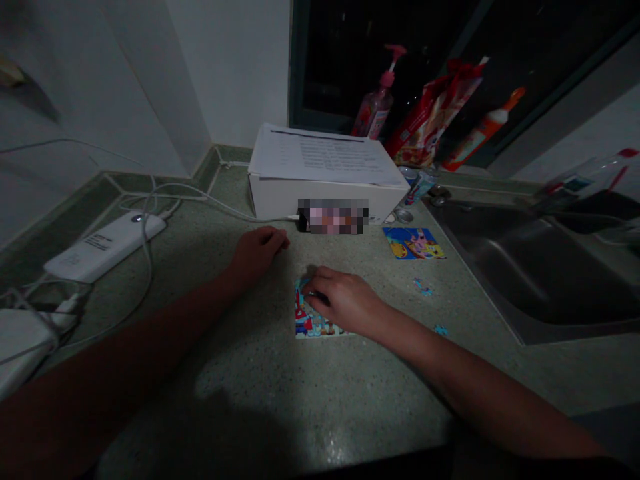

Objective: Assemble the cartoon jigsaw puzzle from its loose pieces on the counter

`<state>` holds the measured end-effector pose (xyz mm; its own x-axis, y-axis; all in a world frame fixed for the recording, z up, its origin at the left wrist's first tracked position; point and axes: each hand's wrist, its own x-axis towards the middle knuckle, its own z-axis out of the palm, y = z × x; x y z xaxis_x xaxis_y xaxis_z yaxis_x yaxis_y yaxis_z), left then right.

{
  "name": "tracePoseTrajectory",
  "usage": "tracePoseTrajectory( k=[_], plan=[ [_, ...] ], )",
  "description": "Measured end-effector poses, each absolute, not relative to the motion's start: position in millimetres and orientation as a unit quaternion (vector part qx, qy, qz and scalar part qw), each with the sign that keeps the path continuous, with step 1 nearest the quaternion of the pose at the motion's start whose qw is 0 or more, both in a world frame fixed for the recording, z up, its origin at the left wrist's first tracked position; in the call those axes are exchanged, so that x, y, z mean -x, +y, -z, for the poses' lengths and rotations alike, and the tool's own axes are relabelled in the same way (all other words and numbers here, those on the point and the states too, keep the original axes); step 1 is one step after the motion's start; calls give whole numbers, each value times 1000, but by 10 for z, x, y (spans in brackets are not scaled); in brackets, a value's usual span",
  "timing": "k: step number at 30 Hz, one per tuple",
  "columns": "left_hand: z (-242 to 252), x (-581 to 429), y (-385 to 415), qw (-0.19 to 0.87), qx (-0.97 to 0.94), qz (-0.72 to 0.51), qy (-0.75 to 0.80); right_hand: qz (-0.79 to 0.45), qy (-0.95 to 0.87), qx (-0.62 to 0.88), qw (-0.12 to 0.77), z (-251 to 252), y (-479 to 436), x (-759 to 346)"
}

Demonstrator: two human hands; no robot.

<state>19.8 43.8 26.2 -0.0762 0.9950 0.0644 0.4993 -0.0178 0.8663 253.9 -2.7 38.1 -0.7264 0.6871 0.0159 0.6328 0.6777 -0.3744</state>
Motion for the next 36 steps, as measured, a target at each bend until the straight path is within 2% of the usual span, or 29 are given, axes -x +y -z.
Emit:
tracePoseTrajectory(
  k=[36],
  plan=[
    [-240, -188, 442, 316, -603, -384, 624, -156, -909, 375, 91, -400, 2, -2571]
  ],
)
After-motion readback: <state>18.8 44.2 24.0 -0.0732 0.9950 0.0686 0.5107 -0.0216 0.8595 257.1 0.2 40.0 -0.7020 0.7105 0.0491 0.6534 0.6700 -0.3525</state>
